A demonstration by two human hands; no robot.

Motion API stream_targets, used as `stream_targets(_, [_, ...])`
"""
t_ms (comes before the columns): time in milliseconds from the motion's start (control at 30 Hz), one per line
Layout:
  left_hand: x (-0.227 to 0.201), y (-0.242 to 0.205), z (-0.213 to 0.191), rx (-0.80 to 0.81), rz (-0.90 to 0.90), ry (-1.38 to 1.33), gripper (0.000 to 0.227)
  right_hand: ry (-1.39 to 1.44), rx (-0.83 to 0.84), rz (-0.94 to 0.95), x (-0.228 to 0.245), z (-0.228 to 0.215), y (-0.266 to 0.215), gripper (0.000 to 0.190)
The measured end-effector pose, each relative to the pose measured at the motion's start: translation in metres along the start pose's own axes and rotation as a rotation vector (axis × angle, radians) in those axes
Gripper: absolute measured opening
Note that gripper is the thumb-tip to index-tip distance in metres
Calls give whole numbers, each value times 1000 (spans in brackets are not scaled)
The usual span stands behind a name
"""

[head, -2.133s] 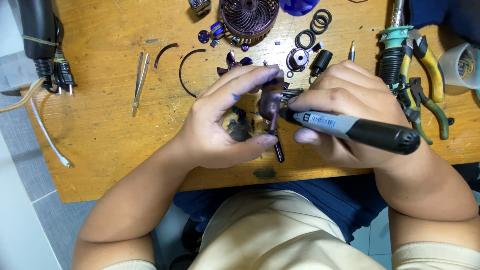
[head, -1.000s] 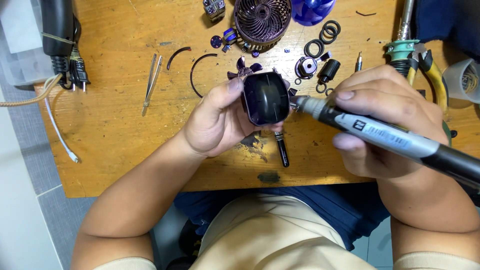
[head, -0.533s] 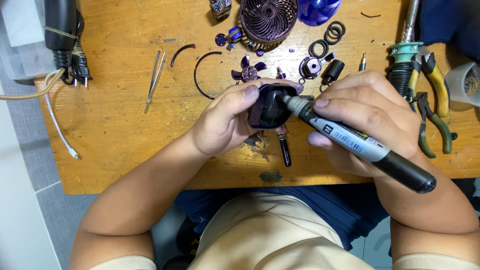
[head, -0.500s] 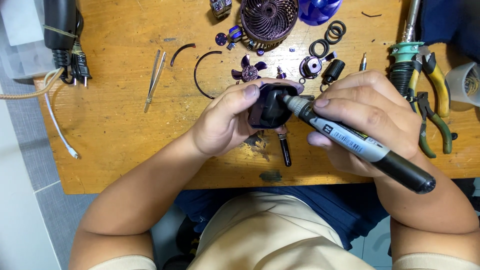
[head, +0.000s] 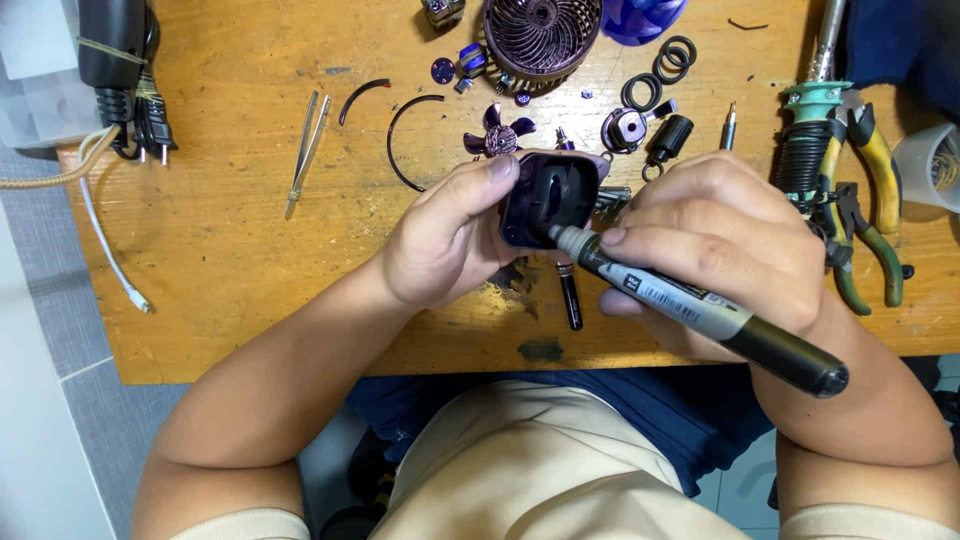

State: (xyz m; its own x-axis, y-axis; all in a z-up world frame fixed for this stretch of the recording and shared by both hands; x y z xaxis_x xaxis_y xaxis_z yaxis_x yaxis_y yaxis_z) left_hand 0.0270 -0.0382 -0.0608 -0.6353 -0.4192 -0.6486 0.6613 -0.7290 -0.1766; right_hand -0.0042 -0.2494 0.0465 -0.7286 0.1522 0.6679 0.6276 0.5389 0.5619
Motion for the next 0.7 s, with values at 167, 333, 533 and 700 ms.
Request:
stream_targets(167, [5, -1, -7, -21, -18, 10, 61, -43, -77, -46, -10, -1, -12, 32])
stream_targets(333, [0, 0, -2, 43, 20, -46, 56, -21, 43, -8, -5, 1, -3, 30])
stream_targets(533, [-6, -1, 2, -38, 11, 44, 54, -40, -63, 16, -6, -1, -8, 32])
stream_targets(700, [-5, 0, 0, 48, 73, -33, 49, -29, 8, -71, -5, 1, 1, 31])
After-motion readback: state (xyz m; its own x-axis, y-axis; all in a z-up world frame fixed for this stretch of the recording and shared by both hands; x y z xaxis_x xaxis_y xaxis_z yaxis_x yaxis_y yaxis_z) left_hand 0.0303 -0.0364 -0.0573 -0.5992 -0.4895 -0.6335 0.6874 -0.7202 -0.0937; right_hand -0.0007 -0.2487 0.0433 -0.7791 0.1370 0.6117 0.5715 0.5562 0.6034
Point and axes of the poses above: each hand's wrist, its own y-axis towards the middle knuckle, its own z-axis out of the palm, x = y × z, the point moved 4 cm from there along y, towards the middle knuckle, and after that the axes turned 12 degrees about y, right-handed, at the moved point
